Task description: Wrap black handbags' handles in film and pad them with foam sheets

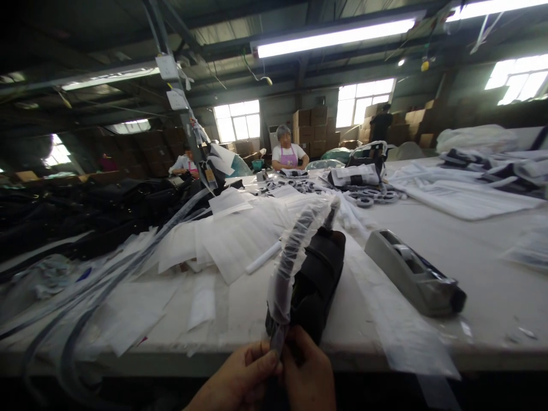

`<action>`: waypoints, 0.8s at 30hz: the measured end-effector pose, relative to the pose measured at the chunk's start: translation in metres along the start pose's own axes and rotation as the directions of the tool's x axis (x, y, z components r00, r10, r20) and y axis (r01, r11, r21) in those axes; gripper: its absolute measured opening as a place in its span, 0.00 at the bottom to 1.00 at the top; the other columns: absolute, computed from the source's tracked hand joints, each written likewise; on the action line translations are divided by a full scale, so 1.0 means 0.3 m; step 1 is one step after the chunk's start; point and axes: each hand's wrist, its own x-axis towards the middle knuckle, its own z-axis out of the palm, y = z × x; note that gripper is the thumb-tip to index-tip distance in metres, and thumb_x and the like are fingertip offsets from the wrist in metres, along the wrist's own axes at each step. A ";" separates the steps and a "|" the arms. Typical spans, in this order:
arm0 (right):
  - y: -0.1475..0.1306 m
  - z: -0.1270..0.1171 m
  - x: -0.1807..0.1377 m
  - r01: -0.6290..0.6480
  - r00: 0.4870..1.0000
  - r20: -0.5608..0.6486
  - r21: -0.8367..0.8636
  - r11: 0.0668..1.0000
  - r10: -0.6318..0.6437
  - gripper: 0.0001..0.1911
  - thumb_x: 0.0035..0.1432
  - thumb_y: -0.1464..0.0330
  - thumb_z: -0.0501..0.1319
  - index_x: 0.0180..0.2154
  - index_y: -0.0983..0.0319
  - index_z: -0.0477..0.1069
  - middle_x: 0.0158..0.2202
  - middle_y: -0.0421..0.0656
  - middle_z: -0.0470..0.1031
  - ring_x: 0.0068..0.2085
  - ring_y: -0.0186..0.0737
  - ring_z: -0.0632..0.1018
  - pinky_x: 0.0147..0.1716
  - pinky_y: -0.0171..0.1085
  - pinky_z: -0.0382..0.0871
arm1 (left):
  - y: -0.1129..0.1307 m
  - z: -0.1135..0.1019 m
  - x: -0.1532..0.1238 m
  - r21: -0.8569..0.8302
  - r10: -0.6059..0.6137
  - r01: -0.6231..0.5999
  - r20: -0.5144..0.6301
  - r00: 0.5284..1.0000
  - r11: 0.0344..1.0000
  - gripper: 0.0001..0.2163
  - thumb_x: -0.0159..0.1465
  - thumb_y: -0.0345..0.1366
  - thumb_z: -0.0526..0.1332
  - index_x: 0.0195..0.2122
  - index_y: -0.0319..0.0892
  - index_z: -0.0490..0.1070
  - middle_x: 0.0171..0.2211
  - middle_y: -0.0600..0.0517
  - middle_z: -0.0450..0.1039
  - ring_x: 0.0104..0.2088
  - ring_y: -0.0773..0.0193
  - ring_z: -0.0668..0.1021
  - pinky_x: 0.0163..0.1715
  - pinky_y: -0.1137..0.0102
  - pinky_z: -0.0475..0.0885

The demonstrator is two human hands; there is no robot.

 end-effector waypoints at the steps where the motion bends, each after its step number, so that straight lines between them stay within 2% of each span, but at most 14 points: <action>1: -0.002 -0.002 0.004 -0.006 1.000 0.013 -0.007 1.000 0.006 0.15 0.53 0.57 0.60 0.34 0.60 0.78 0.27 0.41 0.79 0.28 0.44 0.78 0.27 0.33 0.69 | -0.002 0.002 0.002 -0.005 0.001 -0.001 0.001 1.000 1.000 0.23 0.53 0.55 0.70 0.32 0.40 0.67 0.25 0.58 0.68 0.14 0.80 0.54 0.13 0.75 0.43; 5: -0.010 -0.018 0.012 0.005 1.000 -0.005 -0.044 0.999 -0.006 0.16 0.53 0.57 0.61 0.36 0.61 0.79 0.25 0.41 0.77 0.27 0.43 0.76 0.27 0.34 0.67 | -0.004 0.000 0.012 -0.023 -0.007 0.006 -0.020 1.000 1.000 0.23 0.52 0.56 0.70 0.32 0.41 0.66 0.21 0.61 0.64 0.14 0.79 0.53 0.13 0.76 0.43; 6: -0.010 -0.023 0.012 0.003 1.000 0.026 -0.032 0.999 -0.002 0.17 0.54 0.57 0.61 0.37 0.61 0.80 0.25 0.42 0.77 0.26 0.42 0.75 0.27 0.34 0.67 | -0.003 -0.002 0.014 -0.025 -0.008 0.007 -0.025 1.000 1.000 0.24 0.51 0.57 0.70 0.32 0.41 0.66 0.20 0.61 0.63 0.14 0.79 0.52 0.13 0.76 0.42; 8: -0.007 -0.032 0.009 -0.042 0.986 0.162 0.049 0.998 0.033 0.21 0.54 0.54 0.62 0.42 0.63 0.80 0.22 0.41 0.74 0.23 0.39 0.72 0.25 0.34 0.65 | -0.003 -0.004 0.016 -0.017 -0.002 0.001 -0.031 1.000 1.000 0.25 0.50 0.58 0.70 0.32 0.42 0.65 0.18 0.62 0.61 0.14 0.78 0.52 0.13 0.75 0.42; 10: -0.003 -0.035 0.003 -0.152 0.944 0.317 0.185 0.971 0.087 0.28 0.54 0.51 0.64 0.48 0.64 0.77 0.18 0.38 0.69 0.20 0.34 0.68 0.23 0.32 0.63 | -0.005 -0.004 0.014 -0.009 0.004 -0.004 -0.033 0.999 1.000 0.26 0.49 0.60 0.69 0.31 0.43 0.64 0.15 0.64 0.58 0.13 0.77 0.51 0.13 0.75 0.41; 13: -0.003 -0.035 -0.008 -0.354 0.868 0.473 0.371 0.859 0.153 0.35 0.52 0.52 0.69 0.56 0.65 0.72 0.14 0.33 0.60 0.17 0.28 0.60 0.19 0.28 0.56 | -0.011 -0.004 0.008 -0.012 0.014 -0.014 -0.028 1.000 1.000 0.25 0.50 0.60 0.68 0.31 0.43 0.64 0.13 0.66 0.53 0.13 0.77 0.49 0.13 0.74 0.41; 17: -0.031 -0.040 -0.001 -0.482 0.789 0.602 0.485 0.729 0.121 0.35 0.47 0.62 0.72 0.57 0.62 0.71 0.21 0.36 0.68 0.16 0.23 0.54 0.15 0.26 0.51 | -0.014 -0.006 0.002 -0.026 0.005 -0.005 -0.017 1.000 1.000 0.26 0.49 0.60 0.69 0.32 0.43 0.64 0.13 0.66 0.53 0.12 0.78 0.50 0.14 0.74 0.42; 22: -0.074 -0.059 0.036 -0.575 0.631 0.775 0.429 0.697 0.044 0.34 0.42 0.74 0.66 0.55 0.62 0.73 0.25 0.36 0.71 0.14 0.20 0.54 0.12 0.25 0.44 | -0.011 -0.010 0.001 -0.010 -0.027 0.027 0.010 1.000 1.000 0.26 0.49 0.59 0.70 0.31 0.42 0.65 0.14 0.66 0.53 0.12 0.78 0.51 0.14 0.73 0.41; 23: -0.076 -0.059 0.039 -0.579 0.621 0.783 0.434 0.690 0.028 0.34 0.42 0.74 0.66 0.55 0.62 0.72 0.26 0.36 0.72 0.13 0.19 0.54 0.12 0.25 0.44 | -0.012 -0.012 0.003 -0.015 -0.029 0.029 0.008 1.000 0.999 0.26 0.48 0.59 0.70 0.31 0.42 0.65 0.14 0.66 0.53 0.12 0.78 0.50 0.14 0.73 0.41; 24: -0.074 -0.058 0.038 -0.570 0.635 0.773 0.456 0.683 0.014 0.34 0.43 0.73 0.67 0.55 0.61 0.72 0.28 0.37 0.73 0.14 0.19 0.55 0.13 0.24 0.46 | -0.013 -0.015 0.006 -0.023 -0.024 0.024 0.006 1.000 0.999 0.26 0.49 0.59 0.70 0.32 0.42 0.65 0.13 0.66 0.53 0.12 0.78 0.50 0.14 0.74 0.41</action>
